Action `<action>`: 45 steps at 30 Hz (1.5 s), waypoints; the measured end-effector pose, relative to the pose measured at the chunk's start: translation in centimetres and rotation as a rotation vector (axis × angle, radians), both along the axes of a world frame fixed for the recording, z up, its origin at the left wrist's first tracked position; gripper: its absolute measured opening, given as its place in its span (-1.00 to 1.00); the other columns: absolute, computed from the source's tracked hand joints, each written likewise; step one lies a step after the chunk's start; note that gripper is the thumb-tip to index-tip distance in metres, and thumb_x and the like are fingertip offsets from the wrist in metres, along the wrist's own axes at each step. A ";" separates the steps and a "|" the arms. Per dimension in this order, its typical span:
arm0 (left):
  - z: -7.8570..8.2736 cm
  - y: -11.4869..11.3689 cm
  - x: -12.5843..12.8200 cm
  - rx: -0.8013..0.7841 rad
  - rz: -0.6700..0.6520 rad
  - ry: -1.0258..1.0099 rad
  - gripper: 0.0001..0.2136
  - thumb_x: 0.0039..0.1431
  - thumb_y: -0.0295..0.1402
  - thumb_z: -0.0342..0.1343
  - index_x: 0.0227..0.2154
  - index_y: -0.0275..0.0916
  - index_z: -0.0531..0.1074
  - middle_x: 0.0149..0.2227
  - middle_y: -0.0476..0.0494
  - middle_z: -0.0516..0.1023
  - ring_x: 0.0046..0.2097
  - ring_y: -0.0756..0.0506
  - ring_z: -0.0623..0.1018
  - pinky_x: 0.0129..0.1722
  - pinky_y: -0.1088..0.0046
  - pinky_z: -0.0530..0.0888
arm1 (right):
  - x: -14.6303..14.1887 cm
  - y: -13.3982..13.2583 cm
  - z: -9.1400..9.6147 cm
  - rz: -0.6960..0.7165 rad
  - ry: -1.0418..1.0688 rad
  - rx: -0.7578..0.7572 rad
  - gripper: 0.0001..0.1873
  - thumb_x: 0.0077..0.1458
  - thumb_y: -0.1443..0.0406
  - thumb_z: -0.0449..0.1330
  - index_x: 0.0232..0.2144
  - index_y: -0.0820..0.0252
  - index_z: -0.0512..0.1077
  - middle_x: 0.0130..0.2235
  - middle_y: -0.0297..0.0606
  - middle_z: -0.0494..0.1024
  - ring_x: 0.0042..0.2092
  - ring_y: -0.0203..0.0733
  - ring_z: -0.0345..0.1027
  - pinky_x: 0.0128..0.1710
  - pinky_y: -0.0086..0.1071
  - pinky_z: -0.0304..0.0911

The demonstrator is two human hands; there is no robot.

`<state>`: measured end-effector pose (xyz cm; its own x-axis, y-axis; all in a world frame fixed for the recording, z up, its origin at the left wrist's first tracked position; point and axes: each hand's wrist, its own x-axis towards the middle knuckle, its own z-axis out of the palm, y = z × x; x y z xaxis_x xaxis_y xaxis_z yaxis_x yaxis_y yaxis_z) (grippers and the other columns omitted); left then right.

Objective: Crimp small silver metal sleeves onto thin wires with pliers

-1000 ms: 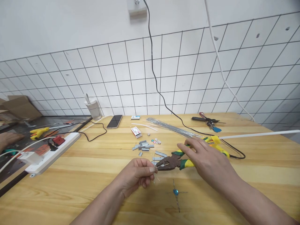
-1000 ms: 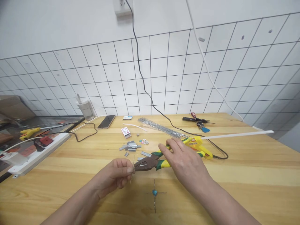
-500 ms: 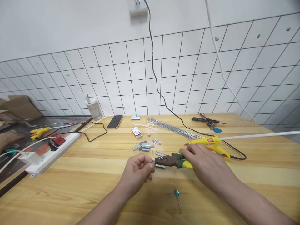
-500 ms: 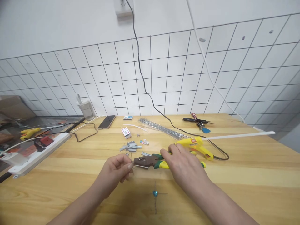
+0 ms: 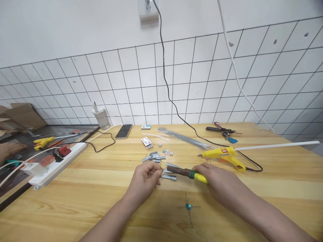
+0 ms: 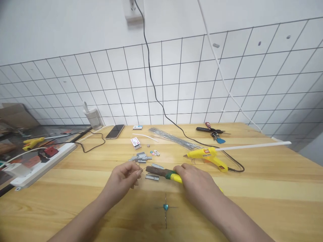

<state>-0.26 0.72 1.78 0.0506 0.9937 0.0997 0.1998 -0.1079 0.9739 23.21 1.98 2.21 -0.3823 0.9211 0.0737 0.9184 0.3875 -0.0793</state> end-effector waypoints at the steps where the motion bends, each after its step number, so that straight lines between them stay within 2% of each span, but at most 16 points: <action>1: 0.1 0.0 -0.1 -0.101 -0.007 -0.079 -0.82 -0.08 -0.25 0.17 -0.61 -0.24 0.37 -0.62 0.00 0.37 -0.60 0.03 0.33 -0.59 0.53 0.25 | 0.3 0.2 -0.1 -0.009 0.004 0.007 -0.46 -0.22 0.60 -0.07 -0.24 0.04 0.39 -0.32 -0.27 0.50 -0.35 -0.17 0.38 -0.55 -0.46 -0.06; 4: 0.2 0.0 -0.3 -0.226 -0.041 -0.216 -0.77 -0.13 -0.23 0.23 -0.60 -0.28 0.35 -0.63 0.01 0.41 -0.63 0.07 0.34 -0.65 0.58 0.23 | 1.0 0.7 -0.5 -0.021 -0.010 0.090 -0.43 -0.21 0.60 -0.09 -0.21 0.02 0.38 -0.32 -0.29 0.51 -0.34 -0.16 0.38 -0.55 -0.46 -0.05; 8: 0.4 -0.1 -0.4 -0.300 -0.072 -0.328 -0.77 -0.16 -0.27 0.26 -0.61 -0.31 0.37 -0.64 0.02 0.42 -0.65 0.11 0.32 -0.68 0.63 0.19 | 1.1 0.7 -0.7 -0.032 -0.046 0.376 -0.36 -0.22 0.63 -0.12 -0.12 0.06 0.34 -0.20 -0.23 0.49 -0.31 -0.19 0.37 -0.58 -0.45 -0.01; 12: 0.0 -0.1 -0.4 -0.423 -0.102 -0.447 -0.81 -0.21 -0.34 0.29 -0.63 -0.33 0.40 -0.68 0.00 0.42 -0.68 0.15 0.29 -0.72 0.68 0.11 | 0.9 0.7 -0.4 -0.021 -0.070 0.551 -0.32 -0.20 0.64 -0.14 -0.05 0.07 0.30 -0.08 -0.20 0.43 -0.14 -0.15 0.33 -0.65 -0.49 0.06; 15: -0.3 0.1 -0.5 -0.554 -0.149 -0.538 -0.82 -0.26 -0.38 0.30 -0.63 -0.36 0.43 -0.71 0.00 0.41 -0.70 0.17 0.28 -0.73 0.72 0.09 | 1.1 1.1 -0.4 0.015 -0.074 0.626 -0.31 -0.16 0.65 -0.13 0.00 0.08 0.27 -0.03 -0.15 0.39 0.02 -0.07 0.22 -0.58 -0.51 0.18; 19: -0.4 0.2 -0.5 -0.632 -0.165 -0.644 -0.85 -0.31 -0.44 0.31 -0.68 -0.39 0.44 -0.75 0.00 0.39 -0.73 0.19 0.27 -0.75 0.76 0.12 | 1.4 1.9 -0.8 0.067 -0.084 0.691 -0.33 -0.12 0.67 -0.15 0.02 0.14 0.25 0.01 -0.08 0.35 0.15 0.00 0.06 -0.47 -0.47 0.27; 22: -0.4 0.1 -0.4 -0.679 -0.188 -0.687 -0.89 -0.30 -0.50 0.28 -0.70 -0.42 0.44 -0.77 0.00 0.37 -0.73 0.20 0.27 -0.75 0.78 0.13 | 1.5 2.2 -0.9 0.088 -0.063 0.735 -0.34 -0.12 0.68 -0.17 0.00 0.17 0.26 0.03 -0.05 0.32 0.17 0.01 0.03 -0.42 -0.42 0.29; 28: -0.9 0.0 -0.3 -0.765 -0.263 -0.723 -0.90 -0.22 -0.53 0.19 -0.72 -0.42 0.42 -0.76 0.00 0.34 -0.75 0.21 0.25 -0.78 0.78 0.11 | 1.4 2.2 -1.2 0.148 -0.028 0.800 -0.37 -0.07 0.68 -0.18 0.00 0.15 0.23 0.03 -0.07 0.33 0.18 -0.05 0.03 -0.29 -0.38 0.28; 33: -1.2 0.2 -0.7 -0.852 -0.341 -0.749 -0.91 -0.19 -0.53 0.15 -0.70 -0.41 0.40 -0.74 0.02 0.29 -0.76 0.20 0.20 -0.82 0.76 0.01 | 1.2 2.2 -1.3 0.178 -0.004 0.840 -0.41 -0.03 0.66 -0.15 -0.01 0.15 0.25 -0.01 -0.08 0.36 0.13 -0.06 0.12 -0.24 -0.37 0.26; 37: -1.2 0.2 -0.7 -0.896 -0.393 -0.751 -0.89 -0.17 -0.53 0.13 -0.70 -0.42 0.38 -0.77 0.05 0.23 -0.77 0.20 0.16 -0.84 0.75 -0.06 | 1.3 2.4 -1.3 0.200 0.006 0.898 -0.45 -0.01 0.65 -0.13 -0.05 0.16 0.29 -0.03 -0.07 0.38 0.10 -0.06 0.17 -0.26 -0.37 0.26; 42: -1.0 0.2 -0.7 -0.928 -0.427 -0.760 -0.88 -0.14 -0.54 0.11 -0.70 -0.42 0.36 -0.74 0.05 0.27 -0.76 0.20 0.16 -0.84 0.75 -0.05 | 1.1 2.4 -1.3 0.264 0.002 0.921 -0.45 -0.01 0.65 -0.12 -0.04 0.16 0.29 -0.03 -0.08 0.37 0.12 -0.06 0.13 -0.22 -0.37 0.25; 45: -1.0 0.2 -0.7 -0.942 -0.425 -0.763 -0.88 -0.14 -0.54 0.11 -0.70 -0.41 0.35 -0.74 0.05 0.27 -0.76 0.20 0.17 -0.84 0.76 -0.03 | 0.9 2.2 -1.1 0.289 -0.009 0.934 -0.47 -0.01 0.65 -0.10 -0.06 0.18 0.31 -0.07 -0.08 0.38 0.08 -0.05 0.17 -0.23 -0.36 0.24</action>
